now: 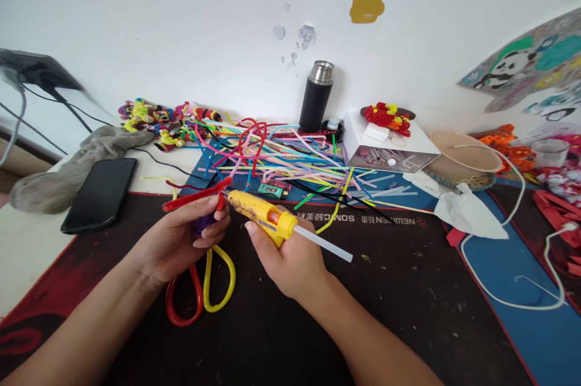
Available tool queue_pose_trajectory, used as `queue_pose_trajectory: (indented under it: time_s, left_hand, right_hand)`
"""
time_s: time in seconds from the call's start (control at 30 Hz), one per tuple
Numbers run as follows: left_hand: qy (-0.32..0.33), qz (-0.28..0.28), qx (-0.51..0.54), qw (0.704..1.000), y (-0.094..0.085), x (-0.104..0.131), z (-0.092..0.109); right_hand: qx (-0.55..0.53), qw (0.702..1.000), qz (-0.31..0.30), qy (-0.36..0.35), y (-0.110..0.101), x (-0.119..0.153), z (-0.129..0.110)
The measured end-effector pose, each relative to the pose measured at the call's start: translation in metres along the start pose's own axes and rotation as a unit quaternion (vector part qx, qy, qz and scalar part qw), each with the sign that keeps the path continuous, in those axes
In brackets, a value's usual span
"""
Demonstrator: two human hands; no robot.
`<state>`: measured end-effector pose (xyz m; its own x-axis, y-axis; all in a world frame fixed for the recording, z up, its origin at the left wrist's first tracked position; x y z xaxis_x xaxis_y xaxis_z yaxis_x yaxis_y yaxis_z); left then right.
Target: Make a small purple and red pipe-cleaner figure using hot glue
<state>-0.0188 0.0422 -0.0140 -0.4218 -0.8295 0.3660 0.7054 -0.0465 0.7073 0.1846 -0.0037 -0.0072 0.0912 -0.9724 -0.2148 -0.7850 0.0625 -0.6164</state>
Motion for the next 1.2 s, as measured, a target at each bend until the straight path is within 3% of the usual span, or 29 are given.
queue_pose_trajectory:
  time_s: [0.73,1.2]
  left_hand:
    - [0.003,0.002,0.012,1.000,-0.0012,-0.0019,0.0001]
    - [0.000,0.002,-0.001,1.000,0.0008,-0.0014,0.0000]
  right_hand:
    - [-0.026,1.000,0.016,0.007,-0.0012,0.0005,0.0000]
    - [-0.038,0.999,0.031,-0.024,-0.0002,0.0001,-0.0012]
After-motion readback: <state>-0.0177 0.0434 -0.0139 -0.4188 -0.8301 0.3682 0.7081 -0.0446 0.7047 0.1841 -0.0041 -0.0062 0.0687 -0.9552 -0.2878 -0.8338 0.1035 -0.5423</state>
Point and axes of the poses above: each hand's wrist, its own x-axis away from the middle knuckle, its own y-axis out of the palm, z = x × y, the point moved 2 cm from there along -x, towards the middle knuckle, and after that the axes turned 8 degrees about x, right-handed, at the moved point
